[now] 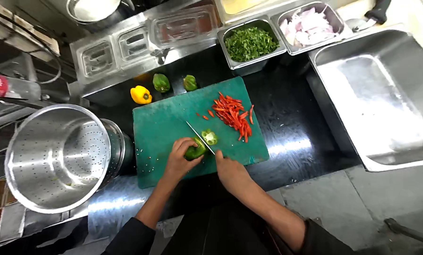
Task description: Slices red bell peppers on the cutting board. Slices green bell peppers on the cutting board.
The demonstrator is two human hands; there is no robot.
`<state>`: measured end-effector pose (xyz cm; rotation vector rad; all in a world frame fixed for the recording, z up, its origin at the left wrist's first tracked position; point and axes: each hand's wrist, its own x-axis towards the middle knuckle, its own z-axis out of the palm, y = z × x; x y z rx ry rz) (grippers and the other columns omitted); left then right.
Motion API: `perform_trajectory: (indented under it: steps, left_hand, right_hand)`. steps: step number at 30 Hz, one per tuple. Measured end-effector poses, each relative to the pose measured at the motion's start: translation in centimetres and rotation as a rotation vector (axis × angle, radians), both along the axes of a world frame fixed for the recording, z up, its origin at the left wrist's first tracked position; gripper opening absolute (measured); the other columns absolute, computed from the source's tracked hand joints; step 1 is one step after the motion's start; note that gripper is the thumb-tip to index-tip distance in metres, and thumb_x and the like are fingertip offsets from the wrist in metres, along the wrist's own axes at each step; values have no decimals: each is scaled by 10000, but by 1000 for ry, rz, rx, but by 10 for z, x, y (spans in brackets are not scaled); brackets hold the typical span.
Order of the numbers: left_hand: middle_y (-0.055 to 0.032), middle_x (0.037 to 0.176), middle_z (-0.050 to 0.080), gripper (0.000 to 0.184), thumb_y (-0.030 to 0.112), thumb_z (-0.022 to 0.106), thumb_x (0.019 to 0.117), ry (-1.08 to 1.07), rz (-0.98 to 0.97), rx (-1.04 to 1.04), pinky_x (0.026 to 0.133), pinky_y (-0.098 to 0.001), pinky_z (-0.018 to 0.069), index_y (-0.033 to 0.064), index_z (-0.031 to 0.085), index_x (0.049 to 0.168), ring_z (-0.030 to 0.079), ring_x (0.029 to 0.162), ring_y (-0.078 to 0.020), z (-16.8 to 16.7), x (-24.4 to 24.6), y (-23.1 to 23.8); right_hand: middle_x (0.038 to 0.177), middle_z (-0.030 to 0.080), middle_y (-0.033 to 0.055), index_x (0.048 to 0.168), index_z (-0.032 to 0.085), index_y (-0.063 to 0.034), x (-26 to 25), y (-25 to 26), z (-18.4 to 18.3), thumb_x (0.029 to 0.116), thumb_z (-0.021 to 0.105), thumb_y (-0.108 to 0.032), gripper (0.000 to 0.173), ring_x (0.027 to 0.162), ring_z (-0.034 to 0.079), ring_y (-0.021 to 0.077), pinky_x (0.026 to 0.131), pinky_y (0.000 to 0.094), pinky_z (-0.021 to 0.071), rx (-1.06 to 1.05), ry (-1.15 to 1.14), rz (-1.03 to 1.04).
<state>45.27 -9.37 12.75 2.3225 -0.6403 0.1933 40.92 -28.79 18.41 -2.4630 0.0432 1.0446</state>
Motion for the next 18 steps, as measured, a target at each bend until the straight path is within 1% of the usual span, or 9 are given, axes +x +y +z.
perform_trajectory:
  steps: [2,3,6,8,11,13,15,16,18]
  left_hand:
    - [-177,1251,625,477,238,880,721,40,61,3,984,-442,541,18,660,1082,619,1181,-294,-3,-2,9]
    - [-209,1336,578,551,239,887,713,86,85,5,999,-470,530,-7,635,1137,597,1223,-320,-2,-3,15]
    - [-180,1472,513,688,345,826,763,148,79,40,1072,-510,477,19,585,1320,524,1337,-329,3,-1,24]
    - [-125,1441,576,578,387,719,865,130,44,45,1120,-525,419,47,627,1324,503,1368,-320,15,5,17]
    - [-113,1362,643,343,243,654,980,214,7,69,1095,-515,459,53,685,1264,568,1311,-310,33,23,-15]
    - [-131,1422,596,379,197,666,994,379,-43,197,1117,-522,437,79,639,1353,536,1346,-327,40,42,-40]
    - [-164,1440,564,463,139,692,975,514,-123,360,1124,-525,431,100,585,1424,525,1350,-349,41,60,-62]
    - [-179,1388,579,440,113,706,961,561,-152,402,1097,-513,455,91,614,1391,553,1298,-348,43,67,-68]
    - [-176,1237,620,301,109,725,949,609,-188,432,990,-468,520,57,692,1244,629,1112,-308,50,78,-71]
  right_hand:
    - [1162,652,232,1469,365,-95,-9,-13,3,1089,395,-100,381,1067,684,423,865,552,559,2,79,20]
    - [1180,651,241,1479,363,-94,-16,-20,5,1110,368,-151,373,1090,677,431,887,564,549,4,108,29]
    - [1139,668,256,1458,401,-79,-40,-50,17,1119,372,-257,383,1064,677,457,874,592,540,24,125,20]
    - [1057,684,244,1430,440,-82,-58,-71,25,1115,393,-301,387,1002,690,454,844,599,541,40,103,-51]
    - [865,681,215,1360,487,-49,-82,-98,24,1098,433,-307,371,821,703,438,725,596,552,64,-53,-187]
    - [768,657,177,1318,513,-44,-91,-111,15,1086,458,-294,346,702,688,395,644,564,554,70,-165,-255]
    - [758,650,165,1307,513,-51,-93,-118,10,1085,466,-291,330,680,681,375,635,550,551,57,-193,-297]
    - [755,646,159,1306,509,-53,-94,-120,9,1085,466,-291,328,673,678,367,630,545,549,56,-202,-307]
    - [738,643,151,1313,516,-55,-98,-123,7,1081,476,-292,334,655,673,362,619,546,544,68,-221,-336]
